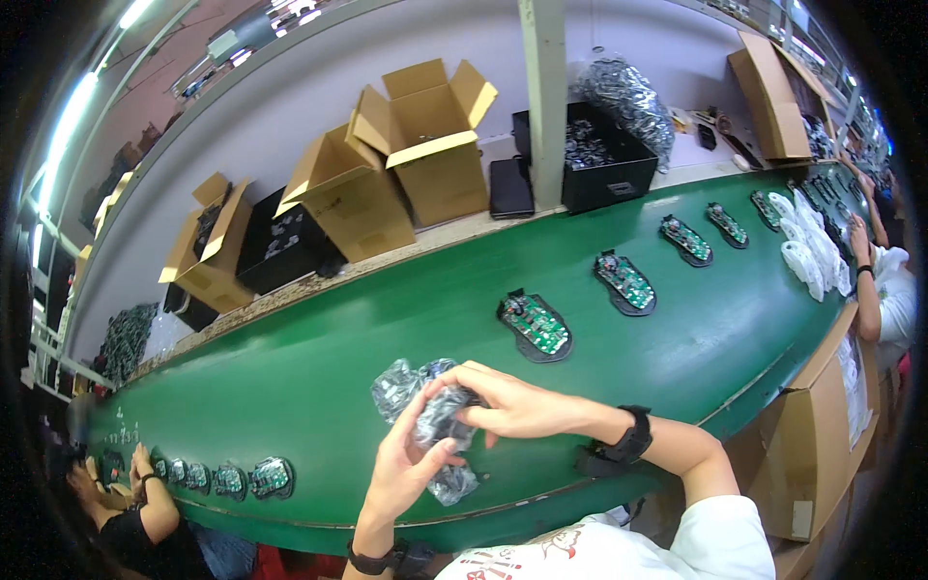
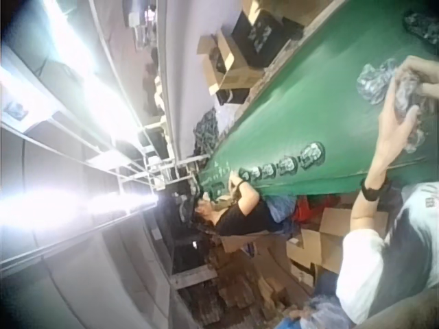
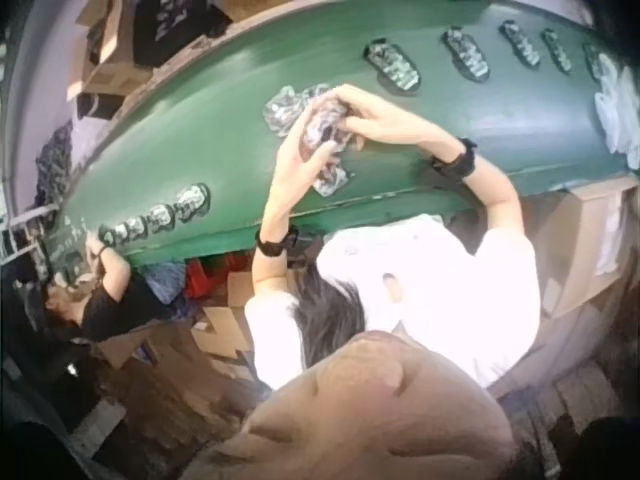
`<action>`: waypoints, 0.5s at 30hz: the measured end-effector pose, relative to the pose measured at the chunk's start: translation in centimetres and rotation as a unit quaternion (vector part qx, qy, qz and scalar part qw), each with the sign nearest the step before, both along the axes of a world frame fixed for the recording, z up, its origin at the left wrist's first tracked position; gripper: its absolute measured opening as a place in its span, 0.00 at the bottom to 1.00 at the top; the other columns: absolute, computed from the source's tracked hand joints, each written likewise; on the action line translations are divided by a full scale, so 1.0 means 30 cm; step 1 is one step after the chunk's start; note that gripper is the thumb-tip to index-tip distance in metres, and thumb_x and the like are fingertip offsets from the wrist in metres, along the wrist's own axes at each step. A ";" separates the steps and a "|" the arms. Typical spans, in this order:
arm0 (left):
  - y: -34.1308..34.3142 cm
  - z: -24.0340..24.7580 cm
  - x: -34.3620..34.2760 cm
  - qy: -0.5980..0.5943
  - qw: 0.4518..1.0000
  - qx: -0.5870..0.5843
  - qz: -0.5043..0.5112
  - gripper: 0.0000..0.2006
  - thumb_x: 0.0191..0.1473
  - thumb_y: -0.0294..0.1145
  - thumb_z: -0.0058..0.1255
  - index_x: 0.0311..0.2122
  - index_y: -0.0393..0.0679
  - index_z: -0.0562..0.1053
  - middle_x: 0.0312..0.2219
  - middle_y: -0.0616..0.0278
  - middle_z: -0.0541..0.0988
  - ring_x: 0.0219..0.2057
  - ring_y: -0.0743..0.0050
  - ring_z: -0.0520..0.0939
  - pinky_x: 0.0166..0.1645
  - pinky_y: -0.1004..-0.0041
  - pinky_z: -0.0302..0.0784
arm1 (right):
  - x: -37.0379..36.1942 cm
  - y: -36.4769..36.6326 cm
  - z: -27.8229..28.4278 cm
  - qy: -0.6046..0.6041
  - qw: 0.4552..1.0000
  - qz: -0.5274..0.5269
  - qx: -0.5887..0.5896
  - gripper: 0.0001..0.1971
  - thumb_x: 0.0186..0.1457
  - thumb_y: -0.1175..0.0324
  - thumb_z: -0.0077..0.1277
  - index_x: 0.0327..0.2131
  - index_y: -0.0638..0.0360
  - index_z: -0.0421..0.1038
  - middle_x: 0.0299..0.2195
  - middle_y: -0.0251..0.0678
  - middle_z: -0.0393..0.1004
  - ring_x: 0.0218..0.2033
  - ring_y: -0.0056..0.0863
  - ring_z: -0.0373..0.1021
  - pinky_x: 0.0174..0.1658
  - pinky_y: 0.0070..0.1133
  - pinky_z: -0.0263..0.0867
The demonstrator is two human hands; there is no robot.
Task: The person assembles small electronic devices on a green workbench. They place circular components onto green circuit boards, then retrieve plastic-wrapped parts from a nearby box and place them on the table. The person continues to attach components to the boards by hand.
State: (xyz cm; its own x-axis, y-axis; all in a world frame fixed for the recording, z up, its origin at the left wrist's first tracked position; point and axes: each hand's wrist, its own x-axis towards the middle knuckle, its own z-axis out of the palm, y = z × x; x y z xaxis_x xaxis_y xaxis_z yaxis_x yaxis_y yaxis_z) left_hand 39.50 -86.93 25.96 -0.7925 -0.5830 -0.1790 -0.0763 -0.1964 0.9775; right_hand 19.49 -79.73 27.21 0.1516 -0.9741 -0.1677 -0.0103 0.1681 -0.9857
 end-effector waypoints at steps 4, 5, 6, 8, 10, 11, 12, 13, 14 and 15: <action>0.012 0.031 -0.044 -0.096 0.944 -0.309 0.061 0.30 0.50 0.18 0.57 0.60 0.41 0.67 0.44 0.52 0.80 0.45 0.70 0.81 0.42 0.71 0.81 | 0.021 0.023 -0.010 0.076 0.992 -0.076 -0.067 0.27 0.63 0.62 0.47 0.63 0.57 0.54 0.55 0.40 0.58 0.50 0.27 0.65 0.43 0.21 0.72; 0.008 0.012 -0.046 -0.076 0.895 -0.433 0.068 0.28 0.50 0.17 0.57 0.58 0.41 0.68 0.44 0.52 0.80 0.44 0.68 0.81 0.41 0.72 0.81 | 0.027 0.024 -0.013 0.104 0.988 -0.083 -0.072 0.29 0.63 0.57 0.47 0.63 0.57 0.54 0.55 0.42 0.59 0.51 0.31 0.64 0.46 0.23 0.69; 0.006 0.001 -0.050 -0.055 0.830 -0.549 0.075 0.27 0.49 0.16 0.56 0.57 0.40 0.70 0.43 0.53 0.80 0.42 0.67 0.82 0.40 0.72 0.82 | 0.030 0.023 -0.016 0.133 0.984 -0.090 -0.076 0.31 0.62 0.52 0.47 0.63 0.58 0.54 0.54 0.44 0.60 0.52 0.35 0.64 0.50 0.26 0.67; 0.011 -0.002 -0.059 -0.046 0.822 -0.563 0.075 0.25 0.48 0.16 0.57 0.54 0.39 0.72 0.44 0.51 0.79 0.41 0.59 0.82 0.39 0.70 0.83 | 0.044 0.010 -0.030 0.192 0.974 -0.091 -0.082 0.38 0.59 0.43 0.50 0.64 0.57 0.53 0.53 0.48 0.63 0.56 0.38 0.62 0.54 0.28 0.64; 0.013 -0.016 -0.056 -0.033 0.852 -0.516 0.081 0.25 0.48 0.16 0.57 0.54 0.39 0.72 0.44 0.51 0.78 0.41 0.60 0.82 0.38 0.70 0.84 | 0.039 0.015 0.017 0.044 0.996 -0.068 0.038 0.39 0.57 0.47 0.54 0.64 0.57 0.53 0.53 0.46 0.64 0.56 0.35 0.62 0.57 0.29 0.62; 0.026 0.015 -0.054 -0.048 0.906 -0.409 0.097 0.23 0.49 0.17 0.57 0.52 0.42 0.73 0.44 0.52 0.78 0.40 0.60 0.81 0.39 0.69 0.82 | 0.034 0.018 0.041 -0.010 0.995 -0.063 0.074 0.39 0.56 0.49 0.57 0.64 0.57 0.52 0.53 0.45 0.64 0.56 0.34 0.62 0.58 0.29 0.62; 0.025 0.016 -0.051 -0.045 0.921 -0.373 0.097 0.22 0.49 0.16 0.56 0.52 0.40 0.73 0.44 0.53 0.77 0.41 0.63 0.81 0.38 0.71 0.84 | 0.029 0.018 0.016 -0.031 0.996 -0.059 0.054 0.40 0.55 0.53 0.59 0.65 0.57 0.51 0.53 0.43 0.64 0.55 0.31 0.63 0.56 0.27 0.64; 0.018 0.014 -0.040 -0.042 0.935 -0.338 0.097 0.22 0.50 0.15 0.56 0.52 0.39 0.73 0.45 0.55 0.77 0.41 0.67 0.81 0.37 0.72 0.85 | 0.023 0.017 -0.008 -0.052 0.997 -0.054 0.035 0.41 0.54 0.57 0.62 0.65 0.57 0.51 0.53 0.41 0.65 0.53 0.28 0.65 0.55 0.25 0.65; 0.013 0.010 -0.032 -0.041 0.948 -0.300 0.097 0.21 0.50 0.13 0.55 0.51 0.37 0.73 0.45 0.56 0.76 0.42 0.70 0.81 0.36 0.74 0.86 | 0.016 0.019 -0.031 0.001 0.998 -0.052 -0.033 0.41 0.53 0.59 0.63 0.65 0.57 0.51 0.53 0.41 0.64 0.53 0.27 0.65 0.52 0.24 0.68; 0.010 0.006 -0.035 -0.020 0.958 -0.272 0.088 0.20 0.50 0.13 0.55 0.50 0.36 0.72 0.45 0.57 0.74 0.43 0.72 0.80 0.37 0.75 0.87 | 0.008 0.020 -0.054 0.055 0.992 -0.048 -0.100 0.41 0.53 0.61 0.63 0.65 0.57 0.51 0.53 0.41 0.64 0.53 0.26 0.65 0.48 0.24 0.71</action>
State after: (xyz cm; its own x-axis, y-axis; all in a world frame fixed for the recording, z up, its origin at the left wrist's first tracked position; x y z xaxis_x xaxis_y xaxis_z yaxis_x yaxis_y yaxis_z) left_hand 38.46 -86.65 26.14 -0.6724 -0.7225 0.1609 -0.1277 0.3274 0.9362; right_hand 19.72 -79.12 25.58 0.0470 -0.9987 0.0191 -0.1137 -0.0244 -0.9932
